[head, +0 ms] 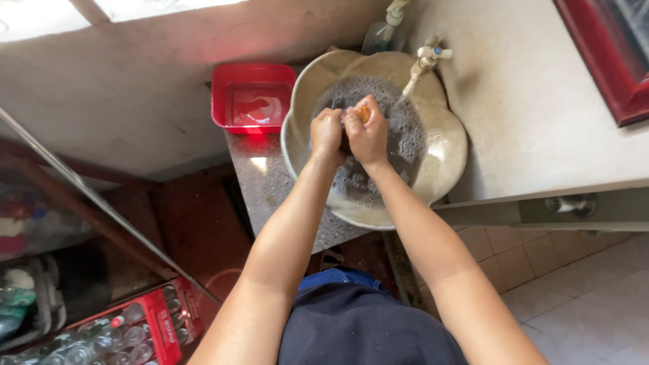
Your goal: The person washes a dark, textured cloth by hand in a large basin filled with soapy water. They repeatedly scoop water from the basin using a red plastic container and pour it into the toilet, then return to scrubbing and rinsing the cloth under the running tap.
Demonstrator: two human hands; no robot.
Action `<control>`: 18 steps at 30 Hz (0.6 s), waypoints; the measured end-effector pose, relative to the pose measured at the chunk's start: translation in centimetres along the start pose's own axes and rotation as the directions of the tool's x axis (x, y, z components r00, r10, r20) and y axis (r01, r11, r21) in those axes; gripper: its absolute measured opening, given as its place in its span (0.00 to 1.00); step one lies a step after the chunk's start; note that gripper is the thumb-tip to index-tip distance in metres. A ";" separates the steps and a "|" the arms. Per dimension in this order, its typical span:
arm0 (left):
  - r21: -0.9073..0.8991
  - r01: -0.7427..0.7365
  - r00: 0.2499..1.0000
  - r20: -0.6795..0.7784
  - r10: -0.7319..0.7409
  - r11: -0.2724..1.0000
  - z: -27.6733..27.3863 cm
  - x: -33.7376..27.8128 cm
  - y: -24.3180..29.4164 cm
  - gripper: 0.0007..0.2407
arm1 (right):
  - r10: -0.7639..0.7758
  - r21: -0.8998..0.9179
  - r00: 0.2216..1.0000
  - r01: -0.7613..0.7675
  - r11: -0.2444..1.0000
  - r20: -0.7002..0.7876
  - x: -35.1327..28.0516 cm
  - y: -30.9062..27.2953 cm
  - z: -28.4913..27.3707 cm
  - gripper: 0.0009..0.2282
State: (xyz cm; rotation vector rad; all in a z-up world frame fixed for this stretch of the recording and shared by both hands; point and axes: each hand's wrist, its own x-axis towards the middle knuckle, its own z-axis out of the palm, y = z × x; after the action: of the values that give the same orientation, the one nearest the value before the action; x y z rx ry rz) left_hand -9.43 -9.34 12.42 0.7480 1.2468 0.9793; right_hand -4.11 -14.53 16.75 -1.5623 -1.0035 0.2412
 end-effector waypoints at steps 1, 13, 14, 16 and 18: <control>-0.011 0.041 0.998 0.056 -0.041 0.999 -1.1 -1.3 1.6 0.07 | -0.021 -0.097 0.999 0.025 0.995 0.044 -0.5 -0.4 0.4 0.06; -0.106 0.101 0.797 0.604 -0.016 0.989 -13.5 0.7 13.4 0.22 | 0.535 0.596 0.798 -0.580 0.556 0.278 -2.9 -9.4 4.1 0.19; -0.127 0.072 0.760 0.649 0.028 0.989 -14.5 0.8 13.6 0.28 | 0.524 0.610 0.776 -0.614 0.501 0.351 -3.3 -10.4 3.8 0.26; -0.187 0.103 0.744 0.666 0.049 0.977 -15.4 2.5 11.8 0.30 | 0.423 0.585 0.839 -0.543 0.603 0.342 -4.2 -9.9 4.3 0.28; -0.245 0.128 0.724 0.685 0.078 0.961 -16.1 3.3 11.4 0.31 | 0.309 0.559 0.891 -0.451 0.695 0.334 -5.0 -9.5 5.0 0.30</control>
State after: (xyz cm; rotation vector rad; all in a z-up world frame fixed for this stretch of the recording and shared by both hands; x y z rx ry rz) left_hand -27.27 -2.41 18.18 0.7688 0.4418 0.7178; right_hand -14.75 -15.17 21.96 -1.1089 -0.6351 0.9659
